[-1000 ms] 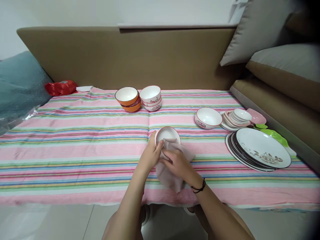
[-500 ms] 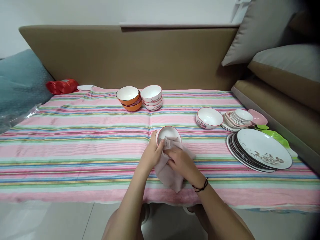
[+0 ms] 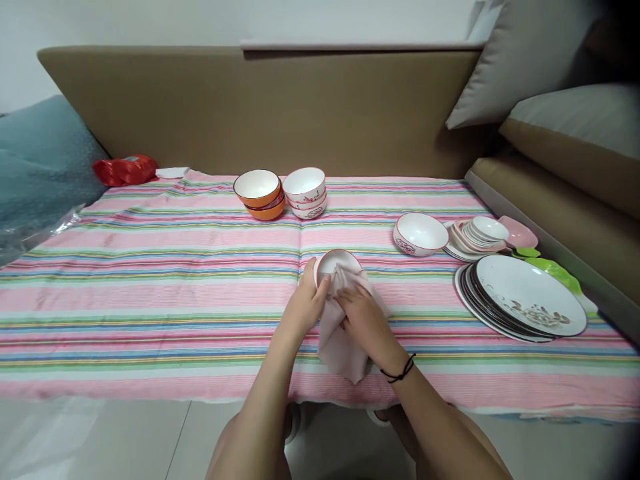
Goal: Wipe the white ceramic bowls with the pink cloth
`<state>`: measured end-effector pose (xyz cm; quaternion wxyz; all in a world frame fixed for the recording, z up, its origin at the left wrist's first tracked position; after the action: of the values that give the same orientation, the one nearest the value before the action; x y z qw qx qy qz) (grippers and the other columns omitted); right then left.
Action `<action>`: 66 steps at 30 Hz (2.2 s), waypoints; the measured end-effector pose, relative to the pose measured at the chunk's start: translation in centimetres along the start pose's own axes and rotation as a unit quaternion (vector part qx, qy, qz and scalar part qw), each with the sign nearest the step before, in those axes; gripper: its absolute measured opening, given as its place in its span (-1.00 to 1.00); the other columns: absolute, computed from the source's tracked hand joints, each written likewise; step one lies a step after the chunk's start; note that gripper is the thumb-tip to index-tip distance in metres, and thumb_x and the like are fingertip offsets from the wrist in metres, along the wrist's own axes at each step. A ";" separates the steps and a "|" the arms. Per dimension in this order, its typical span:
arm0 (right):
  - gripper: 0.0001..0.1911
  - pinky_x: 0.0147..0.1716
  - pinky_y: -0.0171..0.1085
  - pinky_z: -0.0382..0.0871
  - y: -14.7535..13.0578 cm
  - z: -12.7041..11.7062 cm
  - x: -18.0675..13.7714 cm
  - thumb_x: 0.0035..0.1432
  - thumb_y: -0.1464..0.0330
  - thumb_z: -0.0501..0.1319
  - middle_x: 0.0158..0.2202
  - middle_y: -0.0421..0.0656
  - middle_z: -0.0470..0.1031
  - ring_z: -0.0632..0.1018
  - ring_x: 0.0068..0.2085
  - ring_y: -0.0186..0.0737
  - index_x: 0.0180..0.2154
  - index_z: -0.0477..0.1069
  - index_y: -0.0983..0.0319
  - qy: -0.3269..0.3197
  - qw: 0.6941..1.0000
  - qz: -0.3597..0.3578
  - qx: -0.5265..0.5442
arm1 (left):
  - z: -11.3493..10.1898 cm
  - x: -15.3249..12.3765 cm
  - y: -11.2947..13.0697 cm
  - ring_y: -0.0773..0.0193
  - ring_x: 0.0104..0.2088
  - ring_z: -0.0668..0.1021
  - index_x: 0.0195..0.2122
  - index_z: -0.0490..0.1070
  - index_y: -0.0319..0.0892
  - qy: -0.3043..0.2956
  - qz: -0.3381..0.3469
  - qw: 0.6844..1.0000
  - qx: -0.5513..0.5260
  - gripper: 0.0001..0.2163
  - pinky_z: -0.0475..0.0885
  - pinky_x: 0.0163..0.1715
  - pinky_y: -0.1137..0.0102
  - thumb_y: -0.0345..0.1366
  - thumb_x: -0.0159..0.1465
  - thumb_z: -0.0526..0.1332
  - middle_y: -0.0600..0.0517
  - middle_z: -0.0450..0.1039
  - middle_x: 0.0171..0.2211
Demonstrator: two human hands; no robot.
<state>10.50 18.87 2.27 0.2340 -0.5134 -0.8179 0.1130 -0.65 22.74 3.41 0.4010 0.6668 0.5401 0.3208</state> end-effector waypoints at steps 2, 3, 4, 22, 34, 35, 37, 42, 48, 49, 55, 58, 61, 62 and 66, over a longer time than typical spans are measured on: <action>-0.77 -0.24 -0.14 0.39 -0.8 -0.1 0.2 0.04 0.58 0.06 -0.37 -0.08 0.55 0.53 -0.31 -0.11 -0.34 0.44 0.25 -0.011 0.998 0.016 0.059 | 0.0 0.0 0.0 0.07 0.36 0.08 0.34 -0.09 -0.25 -0.004 -0.008 1.000 0.002 -0.42 0.02 0.31 0.15 -0.07 0.38 -0.07 -0.20 -0.04 0.37; -0.81 -0.36 -0.21 0.35 -1.0 -0.2 0.3 0.06 0.56 0.06 -0.45 -0.13 0.52 0.50 -0.40 -0.17 -0.39 0.41 0.24 -0.013 0.995 0.027 0.092 | 0.0 0.0 -0.1 0.07 0.36 0.09 0.35 -0.09 -0.25 -0.007 -0.013 1.000 0.001 -0.42 0.02 0.31 0.15 -0.06 0.38 -0.07 -0.20 -0.04 0.37; -0.82 -0.43 -0.24 0.31 -1.2 -0.2 0.3 0.07 0.55 0.06 -0.48 -0.16 0.50 0.46 -0.46 -0.21 -0.42 0.38 0.24 -0.013 0.992 0.036 0.122 | 0.0 0.0 -0.1 0.08 0.36 0.10 0.35 -0.10 -0.25 -0.010 -0.017 1.000 -0.002 -0.41 0.03 0.31 0.15 -0.06 0.38 -0.07 -0.19 -0.03 0.37; -0.84 -0.53 -0.32 0.15 -1.2 -0.2 0.2 0.02 0.57 0.07 -0.55 -0.27 0.37 0.36 -0.52 -0.32 -0.50 0.24 0.21 -0.042 0.984 0.038 0.171 | -0.2 0.0 0.2 0.05 0.33 0.16 0.32 0.01 -0.17 0.015 0.011 1.000 -0.004 -0.47 0.10 0.28 0.12 -0.05 0.38 -0.06 -0.16 0.06 0.34; -0.49 0.21 0.04 0.14 0.4 0.5 -0.4 0.02 0.59 0.09 0.15 0.13 0.37 0.32 0.21 0.04 0.07 0.35 0.38 -0.011 1.000 0.014 -0.022 | -0.1 0.0 0.4 0.08 0.34 0.15 0.32 -0.01 -0.17 0.011 0.013 1.000 0.015 -0.47 0.07 0.29 0.13 -0.08 0.38 -0.05 -0.16 0.05 0.34; -0.56 0.18 0.01 0.19 0.0 0.4 -0.3 0.05 0.59 0.06 0.05 0.09 0.45 0.40 0.13 0.01 -0.01 0.40 0.35 -0.015 1.000 0.006 -0.017 | -0.1 0.0 0.4 0.09 0.34 0.15 0.32 -0.01 -0.17 0.011 0.012 1.000 0.015 -0.47 0.07 0.29 0.13 -0.08 0.39 -0.06 -0.16 0.05 0.34; -0.68 -0.01 -0.08 0.35 -0.8 0.2 0.0 0.08 0.60 0.01 -0.19 -0.01 0.56 0.52 -0.11 -0.07 -0.21 0.46 0.29 -0.028 1.000 -0.006 0.003 | -0.1 0.0 0.4 0.09 0.34 0.14 0.33 -0.02 -0.20 0.011 0.008 1.000 0.015 -0.46 0.06 0.30 0.14 -0.07 0.39 -0.06 -0.18 0.04 0.35; -0.81 -0.43 -0.21 0.30 -1.9 -0.5 0.2 0.07 0.54 0.01 -0.44 -0.10 0.50 0.44 -0.45 -0.17 -0.43 0.37 0.25 -0.023 0.999 -0.020 0.033 | -0.3 0.0 0.1 0.07 0.33 0.16 0.33 -0.02 -0.18 0.012 -0.004 1.000 0.015 -0.46 0.10 0.28 0.12 -0.06 0.39 -0.06 -0.16 0.05 0.34; -0.58 0.13 -0.03 0.26 -0.6 0.1 0.1 0.05 0.59 0.04 0.01 0.04 0.49 0.44 0.07 -0.05 -0.04 0.39 0.33 0.007 0.999 -0.027 0.020 | -0.2 -0.1 0.4 0.03 0.33 0.17 0.32 0.00 -0.17 0.013 0.019 0.999 0.023 -0.47 0.11 0.27 0.10 -0.06 0.38 -0.05 -0.17 0.06 0.34; -0.53 0.19 -0.01 0.20 -0.4 0.2 0.1 0.05 0.59 0.05 0.08 0.07 0.43 0.38 0.15 -0.02 0.03 0.35 0.36 0.018 1.000 -0.022 0.004 | -0.2 -0.1 0.4 0.03 0.32 0.18 0.32 0.01 -0.17 0.013 0.020 0.999 0.022 -0.47 0.12 0.27 0.10 -0.06 0.38 -0.05 -0.17 0.07 0.33; -0.71 -0.10 -0.07 0.38 -0.6 0.9 0.6 0.06 0.58 0.03 -0.21 0.03 0.56 0.53 -0.15 -0.03 -0.24 0.47 0.31 -0.023 1.000 0.004 -0.011 | -0.1 -0.1 0.4 0.06 0.33 0.17 0.32 -0.01 -0.18 0.021 0.015 1.000 0.015 -0.46 0.09 0.28 0.13 -0.06 0.38 -0.04 -0.16 0.07 0.33; -0.80 -0.40 -0.22 0.33 -1.0 0.5 0.7 0.05 0.56 0.04 -0.43 -0.09 0.52 0.48 -0.42 -0.16 -0.45 0.39 0.25 -0.044 0.998 0.025 0.041 | -0.2 -0.1 0.4 0.05 0.33 0.17 0.31 0.02 -0.15 0.020 0.016 1.000 0.004 -0.48 0.10 0.27 0.12 -0.05 0.38 -0.04 -0.15 0.07 0.34; -0.81 -0.40 -0.26 0.33 -1.2 0.0 0.6 0.04 0.57 0.04 -0.41 -0.13 0.52 0.47 -0.42 -0.21 -0.41 0.38 0.25 -0.037 0.995 0.018 0.096 | -0.3 -0.2 0.3 0.04 0.31 0.20 0.31 0.03 -0.14 0.016 0.009 1.000 0.001 -0.48 0.14 0.25 0.10 -0.06 0.38 -0.05 -0.15 0.08 0.33; -0.78 -0.33 -0.25 0.36 -1.3 0.0 0.5 0.05 0.58 0.03 -0.36 -0.12 0.54 0.50 -0.36 -0.20 -0.37 0.40 0.25 -0.040 0.993 0.006 0.109 | -0.3 -0.2 0.3 0.04 0.31 0.20 0.31 0.03 -0.14 0.015 0.008 1.000 0.004 -0.48 0.14 0.25 0.10 -0.06 0.38 -0.05 -0.16 0.07 0.33; -0.59 0.12 -0.04 0.28 -0.5 0.4 -0.1 0.07 0.59 0.06 0.07 0.07 0.44 0.40 0.12 -0.02 -0.02 0.39 0.34 -0.004 0.999 -0.010 0.054 | -0.2 -0.2 0.4 0.04 0.33 0.17 0.32 0.00 -0.18 0.016 0.010 1.000 0.024 -0.46 0.09 0.28 0.11 -0.06 0.38 -0.04 -0.17 0.06 0.34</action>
<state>9.95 18.59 2.13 0.2593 -0.4914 -0.8166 0.1562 -0.63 22.55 3.86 0.3729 0.6767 0.5472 0.3218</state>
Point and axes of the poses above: each hand's wrist, its own x-axis towards the middle knuckle, its own z-axis out of the palm, y = z × x, the point moved 7 cm from there along x, towards the middle knuckle
